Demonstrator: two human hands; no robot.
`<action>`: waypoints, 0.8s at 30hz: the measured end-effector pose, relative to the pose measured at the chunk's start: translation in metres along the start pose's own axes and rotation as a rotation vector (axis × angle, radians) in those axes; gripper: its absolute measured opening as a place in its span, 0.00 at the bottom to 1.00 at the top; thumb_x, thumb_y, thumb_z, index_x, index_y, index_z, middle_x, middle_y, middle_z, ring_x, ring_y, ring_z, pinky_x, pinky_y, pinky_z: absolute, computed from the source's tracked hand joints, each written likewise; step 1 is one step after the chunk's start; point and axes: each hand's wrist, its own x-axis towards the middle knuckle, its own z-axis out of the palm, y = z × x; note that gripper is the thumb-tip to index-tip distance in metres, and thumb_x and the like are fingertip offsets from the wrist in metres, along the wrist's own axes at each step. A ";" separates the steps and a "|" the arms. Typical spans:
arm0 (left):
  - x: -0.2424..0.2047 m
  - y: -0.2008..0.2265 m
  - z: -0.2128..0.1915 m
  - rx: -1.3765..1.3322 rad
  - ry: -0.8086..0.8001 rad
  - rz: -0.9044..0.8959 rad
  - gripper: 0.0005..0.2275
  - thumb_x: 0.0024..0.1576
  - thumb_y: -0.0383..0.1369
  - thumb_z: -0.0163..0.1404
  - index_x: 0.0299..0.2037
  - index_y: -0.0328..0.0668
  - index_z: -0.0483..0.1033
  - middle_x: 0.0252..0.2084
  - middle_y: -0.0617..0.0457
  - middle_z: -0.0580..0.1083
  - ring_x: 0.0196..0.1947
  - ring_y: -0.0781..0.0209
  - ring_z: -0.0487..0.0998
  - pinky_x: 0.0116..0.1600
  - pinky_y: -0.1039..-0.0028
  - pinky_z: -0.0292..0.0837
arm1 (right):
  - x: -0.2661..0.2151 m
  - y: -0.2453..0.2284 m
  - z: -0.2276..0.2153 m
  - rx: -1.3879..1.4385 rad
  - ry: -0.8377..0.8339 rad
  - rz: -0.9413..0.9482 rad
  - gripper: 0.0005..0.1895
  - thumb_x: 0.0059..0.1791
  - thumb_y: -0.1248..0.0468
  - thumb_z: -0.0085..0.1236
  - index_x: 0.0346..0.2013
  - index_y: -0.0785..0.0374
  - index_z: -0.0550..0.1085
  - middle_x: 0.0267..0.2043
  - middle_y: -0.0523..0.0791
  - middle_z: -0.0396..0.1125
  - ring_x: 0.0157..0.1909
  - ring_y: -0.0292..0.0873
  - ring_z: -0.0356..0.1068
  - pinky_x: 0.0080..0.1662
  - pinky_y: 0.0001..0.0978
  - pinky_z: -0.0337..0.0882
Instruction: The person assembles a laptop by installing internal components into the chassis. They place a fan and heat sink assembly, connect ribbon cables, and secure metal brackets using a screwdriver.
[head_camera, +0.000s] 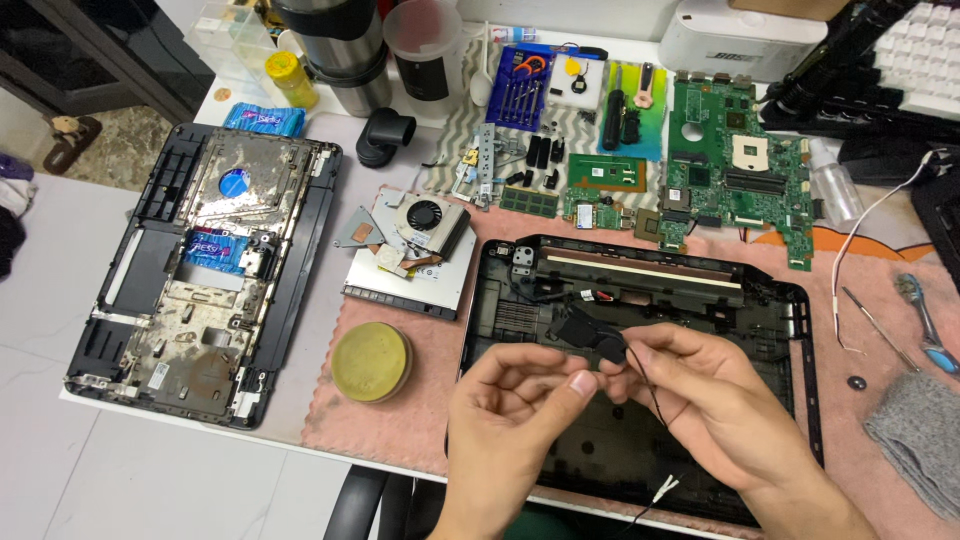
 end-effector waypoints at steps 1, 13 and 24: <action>0.000 0.000 -0.001 0.065 0.020 0.039 0.12 0.53 0.18 0.72 0.45 0.30 0.86 0.43 0.36 0.91 0.42 0.54 0.93 0.53 0.69 0.92 | -0.001 -0.002 0.000 0.041 0.026 0.060 0.16 0.59 0.77 0.55 0.60 0.83 0.79 0.47 0.74 0.77 0.44 0.72 0.77 0.54 0.55 0.77; 0.010 0.002 -0.004 0.216 -0.005 0.210 0.18 0.55 0.22 0.72 0.55 0.34 0.84 0.45 0.47 0.82 0.40 0.64 0.84 0.50 0.75 0.83 | -0.007 0.007 -0.010 -0.028 -0.100 0.006 0.06 0.57 0.71 0.64 0.40 0.75 0.81 0.41 0.71 0.85 0.37 0.65 0.82 0.50 0.50 0.81; 0.017 0.023 -0.030 0.440 -0.045 0.298 0.17 0.57 0.25 0.70 0.57 0.37 0.85 0.54 0.47 0.86 0.47 0.62 0.90 0.58 0.75 0.87 | -0.011 -0.027 0.030 -0.592 0.038 -0.149 0.15 0.46 0.75 0.79 0.48 0.71 0.94 0.43 0.51 0.90 0.44 0.42 0.85 0.54 0.32 0.82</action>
